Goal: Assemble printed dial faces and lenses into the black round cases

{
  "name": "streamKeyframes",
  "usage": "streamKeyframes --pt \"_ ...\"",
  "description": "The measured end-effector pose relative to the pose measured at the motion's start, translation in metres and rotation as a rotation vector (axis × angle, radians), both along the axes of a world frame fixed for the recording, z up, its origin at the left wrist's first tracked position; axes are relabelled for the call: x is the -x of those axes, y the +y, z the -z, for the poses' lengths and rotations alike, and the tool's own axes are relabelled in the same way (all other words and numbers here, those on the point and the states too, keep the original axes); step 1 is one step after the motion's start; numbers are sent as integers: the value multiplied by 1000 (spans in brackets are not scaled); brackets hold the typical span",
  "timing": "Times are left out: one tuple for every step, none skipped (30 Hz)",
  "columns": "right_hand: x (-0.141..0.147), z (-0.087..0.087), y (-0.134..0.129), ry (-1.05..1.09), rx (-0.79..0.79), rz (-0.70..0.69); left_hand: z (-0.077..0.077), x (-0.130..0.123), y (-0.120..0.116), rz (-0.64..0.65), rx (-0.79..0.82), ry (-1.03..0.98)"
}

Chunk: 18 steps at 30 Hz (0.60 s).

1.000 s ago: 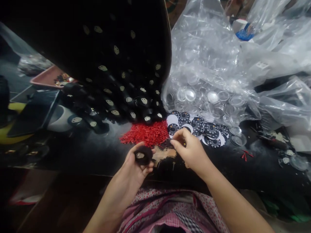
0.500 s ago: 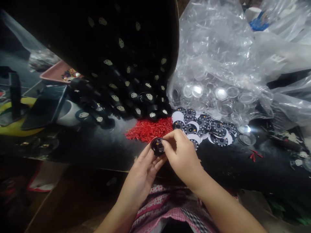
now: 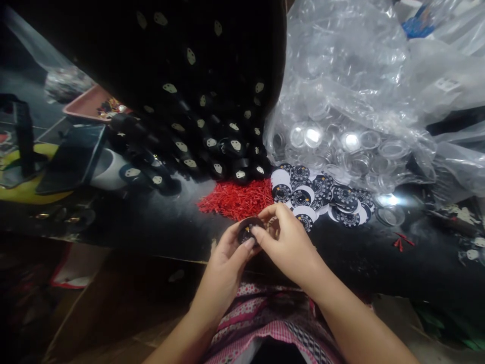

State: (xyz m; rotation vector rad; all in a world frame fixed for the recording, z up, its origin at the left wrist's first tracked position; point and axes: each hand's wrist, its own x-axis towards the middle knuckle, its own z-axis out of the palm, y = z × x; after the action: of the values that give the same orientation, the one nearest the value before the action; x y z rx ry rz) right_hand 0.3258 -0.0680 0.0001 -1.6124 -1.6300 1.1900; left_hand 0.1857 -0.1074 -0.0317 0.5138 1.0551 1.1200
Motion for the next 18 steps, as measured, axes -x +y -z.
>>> streamKeyframes --pt "-1 0 -2 4 0 -30 0 1 0 15 -11 51" --pt "-3 -1 -5 6 -3 -60 0 3 -1 37 -33 123" --pt "-6 -2 -8 3 -12 -87 0 7 -2 71 -69 215" --pt "-9 -3 -11 -1 -24 -117 0 11 -4 117 -118 317" --pt "-12 -4 -13 -3 -31 -157 -1 17 -6 167 -170 416" --pt "-14 -4 -15 -2 -35 -207 0 22 -9 209 -211 499" --pt "-16 -4 -15 -8 -42 -257 0 27 -12 227 -226 551" --pt "-17 -4 -15 -38 -59 -294 1 32 -14 216 -211 562" --pt "-15 -3 -12 -103 -85 -310 3 36 -16 172 -169 532" --pt "-12 -1 -9 -202 -117 -308 4 39 -17 106 -111 474" --pt "-8 0 -5 -328 -150 -296 5 41 -17 30 -52 402" --pt "-3 1 -1 -465 -177 -285 6 41 -17 -41 -3 324" --pt "3 2 4 -593 -191 -281 7 41 -16 -99 34 248" --pt "9 3 8 -703 -198 -286 7 40 -15 -140 60 180" --pt "14 4 12 -789 -206 -294 6 39 -14 -170 80 121" --pt "18 4 16 -853 -216 -299 4 38 -12 -188 97 67" --pt "21 4 19 -892 -225 -306 3 36 -11 -196 112 18" --pt "23 4 21 -905 -230 -314 0 34 -10 -197 127 -25"
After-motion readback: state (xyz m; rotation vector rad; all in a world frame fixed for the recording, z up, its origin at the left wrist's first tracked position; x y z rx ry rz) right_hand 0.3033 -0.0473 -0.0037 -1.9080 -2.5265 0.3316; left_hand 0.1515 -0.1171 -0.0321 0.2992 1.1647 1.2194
